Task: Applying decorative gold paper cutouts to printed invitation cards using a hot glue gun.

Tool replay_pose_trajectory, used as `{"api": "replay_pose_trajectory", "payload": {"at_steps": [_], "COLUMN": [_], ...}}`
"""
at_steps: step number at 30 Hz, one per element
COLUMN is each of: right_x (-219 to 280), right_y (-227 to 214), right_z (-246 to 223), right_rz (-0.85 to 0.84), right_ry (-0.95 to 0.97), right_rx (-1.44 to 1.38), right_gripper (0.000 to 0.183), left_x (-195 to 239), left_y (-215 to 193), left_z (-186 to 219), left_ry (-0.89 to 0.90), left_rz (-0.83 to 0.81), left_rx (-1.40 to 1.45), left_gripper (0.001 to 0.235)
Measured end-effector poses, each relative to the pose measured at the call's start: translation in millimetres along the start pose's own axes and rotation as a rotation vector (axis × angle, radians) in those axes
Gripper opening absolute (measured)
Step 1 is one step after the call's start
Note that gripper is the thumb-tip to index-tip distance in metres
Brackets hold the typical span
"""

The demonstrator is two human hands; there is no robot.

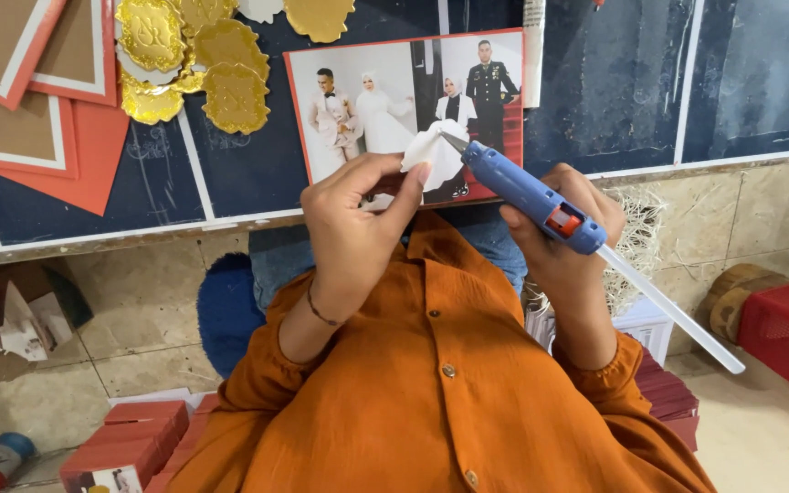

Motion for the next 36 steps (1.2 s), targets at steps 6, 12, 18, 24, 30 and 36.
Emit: {"api": "replay_pose_trajectory", "payload": {"at_steps": [6, 12, 18, 24, 30, 36], "right_x": [3.6, 6.8, 5.8, -6.8, -7.3, 0.0], "right_y": [1.1, 3.0, -6.4, -5.2, -0.8, 1.3], "right_z": [-8.5, -12.7, -2.6, -4.2, -8.9, -9.0], "right_rz": [-0.051, -0.092, -0.042, 0.007, -0.019, -0.071], "right_ry": [0.014, -0.015, 0.013, 0.014, -0.009, 0.001], "right_rx": [0.023, 0.058, 0.087, 0.057, 0.075, 0.099], "right_gripper": [0.054, 0.052, 0.06, 0.062, 0.059, 0.058], "left_x": [-5.5, -8.5, -4.9, -1.2, -1.5, -4.4], "left_y": [-10.1, -20.3, -17.5, -14.8, -18.4, -22.5], "left_z": [4.9, 2.0, 4.9, 3.5, 7.3, 2.8], "left_ry": [0.019, 0.002, 0.011, -0.001, 0.021, -0.007], "left_rz": [0.009, 0.032, 0.035, 0.02, 0.036, 0.025], "left_rx": [0.001, 0.024, 0.01, 0.003, 0.004, 0.023], "left_gripper": [0.016, 0.018, 0.02, 0.017, 0.018, 0.015]}}
Point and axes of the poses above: each hand's wrist, its own x-axis away from the middle knuckle, its own y-axis out of the palm, z = x × y, the point moved 10 cm from there along -x, towards the middle knuckle, and after that the axes turned 7 degrees about -y, right-handed, at the moved point
